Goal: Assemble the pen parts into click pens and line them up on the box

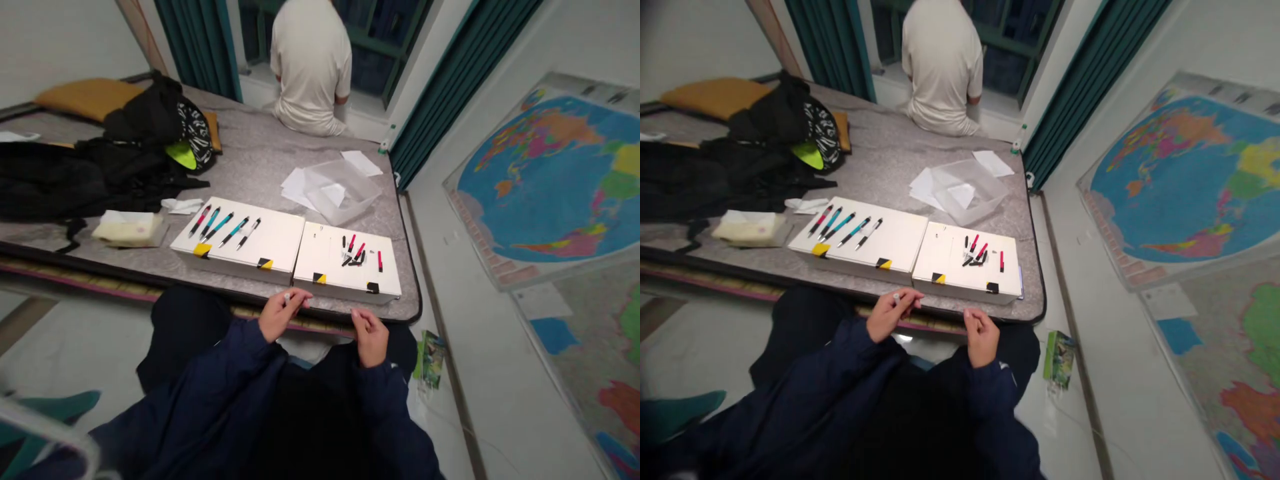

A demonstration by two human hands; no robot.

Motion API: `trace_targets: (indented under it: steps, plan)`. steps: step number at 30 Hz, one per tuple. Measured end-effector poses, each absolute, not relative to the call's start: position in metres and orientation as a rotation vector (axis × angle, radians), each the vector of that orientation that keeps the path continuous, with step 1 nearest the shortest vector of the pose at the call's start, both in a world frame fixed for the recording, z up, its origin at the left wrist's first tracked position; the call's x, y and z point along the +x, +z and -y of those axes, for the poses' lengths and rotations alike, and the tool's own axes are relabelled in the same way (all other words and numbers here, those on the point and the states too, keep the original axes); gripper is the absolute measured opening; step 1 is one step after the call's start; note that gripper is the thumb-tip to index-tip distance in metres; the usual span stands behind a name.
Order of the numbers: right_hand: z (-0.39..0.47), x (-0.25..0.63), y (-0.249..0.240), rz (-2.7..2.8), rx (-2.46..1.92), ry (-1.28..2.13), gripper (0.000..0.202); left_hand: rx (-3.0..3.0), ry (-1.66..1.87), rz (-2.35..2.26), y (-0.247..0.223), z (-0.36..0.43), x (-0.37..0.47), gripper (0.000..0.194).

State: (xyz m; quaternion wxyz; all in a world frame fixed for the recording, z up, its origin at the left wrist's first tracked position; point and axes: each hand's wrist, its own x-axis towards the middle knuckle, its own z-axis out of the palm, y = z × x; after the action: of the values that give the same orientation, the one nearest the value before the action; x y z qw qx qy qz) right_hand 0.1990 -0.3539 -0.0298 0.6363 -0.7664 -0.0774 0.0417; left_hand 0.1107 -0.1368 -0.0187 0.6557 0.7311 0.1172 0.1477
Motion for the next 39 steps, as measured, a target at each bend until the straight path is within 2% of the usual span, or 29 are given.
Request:
trace_targets:
  steps: [3,7,29,39]
  plan:
    - [0.379,0.194,-0.070,-0.045,-1.644,0.255,0.040,1.661,0.326,-0.343,-0.030,0.116,0.093,0.037]
    - [0.401,0.196,-0.091,-0.088,-1.624,0.331,0.040,1.692,0.334,-0.406,-0.042,0.095,0.073,0.035]
    - [0.390,0.215,-0.102,-0.122,-1.614,0.458,0.038,1.802,0.251,-0.352,-0.042,0.096,0.082,0.028]
    - [0.392,0.231,-0.106,-0.052,-1.802,0.489,0.047,1.856,0.319,-0.351,-0.035,0.088,0.086,0.028]
